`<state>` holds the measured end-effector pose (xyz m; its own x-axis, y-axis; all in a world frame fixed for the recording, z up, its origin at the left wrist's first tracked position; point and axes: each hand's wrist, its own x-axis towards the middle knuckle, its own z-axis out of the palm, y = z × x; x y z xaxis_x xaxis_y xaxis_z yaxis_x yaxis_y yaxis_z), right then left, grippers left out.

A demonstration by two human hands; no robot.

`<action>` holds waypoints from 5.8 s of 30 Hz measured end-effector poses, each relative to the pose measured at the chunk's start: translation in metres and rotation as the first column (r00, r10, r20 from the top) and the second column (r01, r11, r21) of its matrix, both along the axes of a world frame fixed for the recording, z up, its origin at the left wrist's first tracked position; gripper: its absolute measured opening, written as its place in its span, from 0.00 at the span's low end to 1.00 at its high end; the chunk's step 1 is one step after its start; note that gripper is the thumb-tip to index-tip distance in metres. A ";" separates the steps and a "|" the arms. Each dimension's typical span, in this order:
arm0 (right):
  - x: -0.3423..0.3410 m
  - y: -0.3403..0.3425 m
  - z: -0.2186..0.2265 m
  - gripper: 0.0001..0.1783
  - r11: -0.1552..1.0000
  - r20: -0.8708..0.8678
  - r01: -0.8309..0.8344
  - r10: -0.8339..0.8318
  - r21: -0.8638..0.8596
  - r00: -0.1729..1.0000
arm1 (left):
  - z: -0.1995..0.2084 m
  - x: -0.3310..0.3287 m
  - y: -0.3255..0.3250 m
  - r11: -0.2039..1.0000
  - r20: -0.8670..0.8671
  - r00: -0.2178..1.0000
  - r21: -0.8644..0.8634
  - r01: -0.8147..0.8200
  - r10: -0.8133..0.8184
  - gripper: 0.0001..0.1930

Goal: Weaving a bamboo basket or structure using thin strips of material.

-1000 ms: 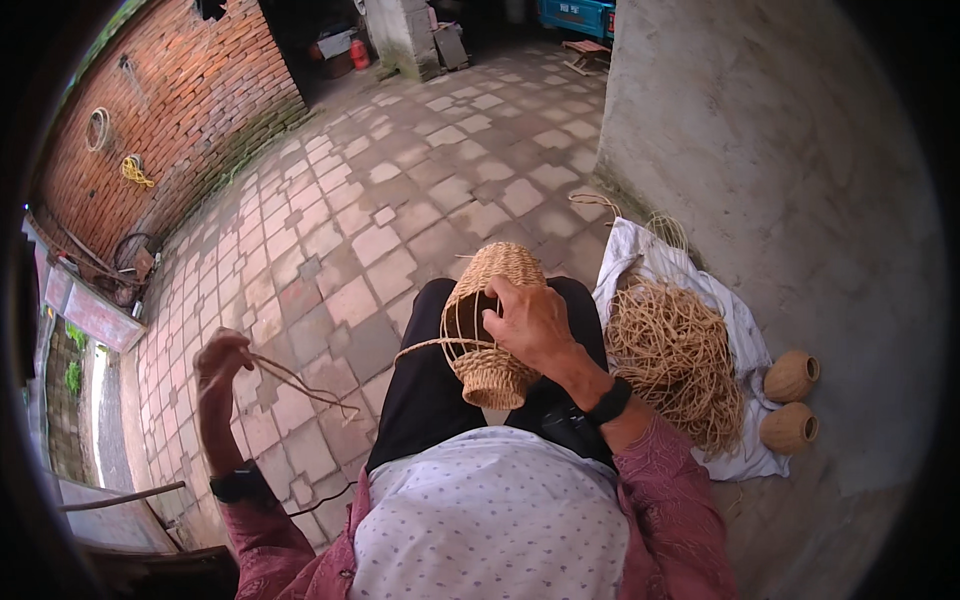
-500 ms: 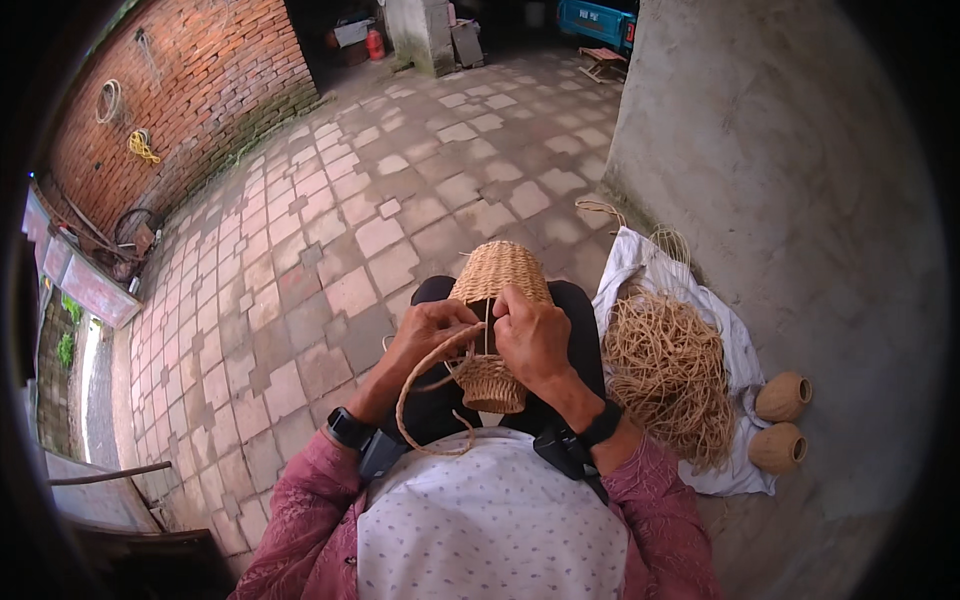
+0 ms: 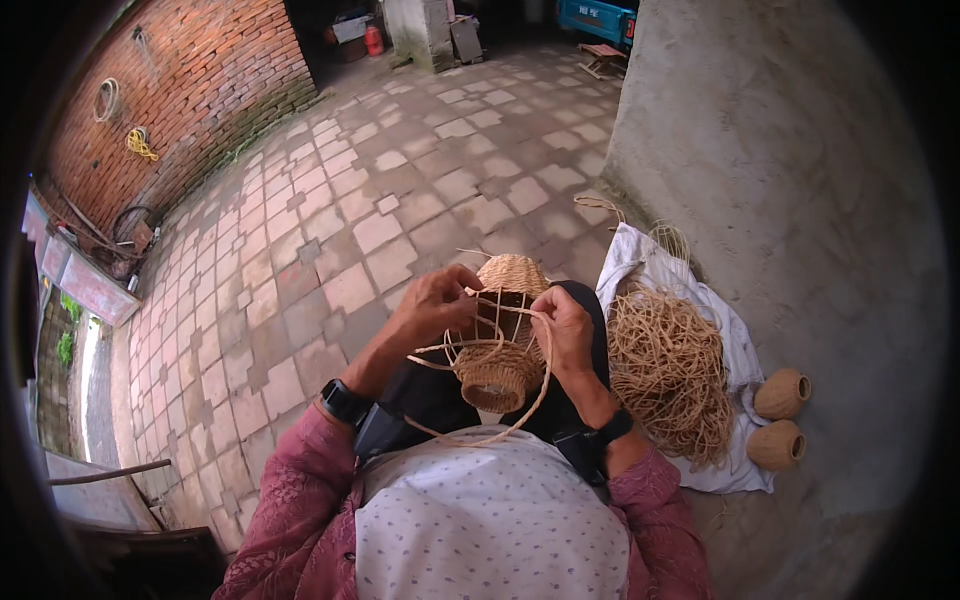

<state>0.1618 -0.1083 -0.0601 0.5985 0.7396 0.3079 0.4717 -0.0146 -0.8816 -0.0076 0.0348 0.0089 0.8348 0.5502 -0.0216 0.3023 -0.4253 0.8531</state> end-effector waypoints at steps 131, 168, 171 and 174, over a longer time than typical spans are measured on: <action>-0.043 0.052 0.054 0.12 0.895 0.638 -0.198 0.426 -0.399 0.641 | -0.134 -0.390 0.108 0.573 -0.069 0.653 0.555 -0.603 0.755 0.15; -0.027 0.015 0.039 0.05 0.993 0.243 0.088 -0.066 -0.084 0.968 | -0.020 -0.037 -0.003 0.900 0.229 0.935 -0.405 -0.163 0.272 0.09; -0.020 0.014 0.037 0.03 0.995 0.133 0.067 -0.057 -0.077 0.990 | -0.019 -0.041 -0.009 0.836 0.203 0.935 -0.530 -0.143 0.289 0.06; -0.020 0.015 0.034 0.03 0.996 0.108 0.060 -0.052 -0.066 0.993 | -0.027 -0.042 -0.009 0.876 0.153 0.958 -0.459 -0.148 0.242 0.05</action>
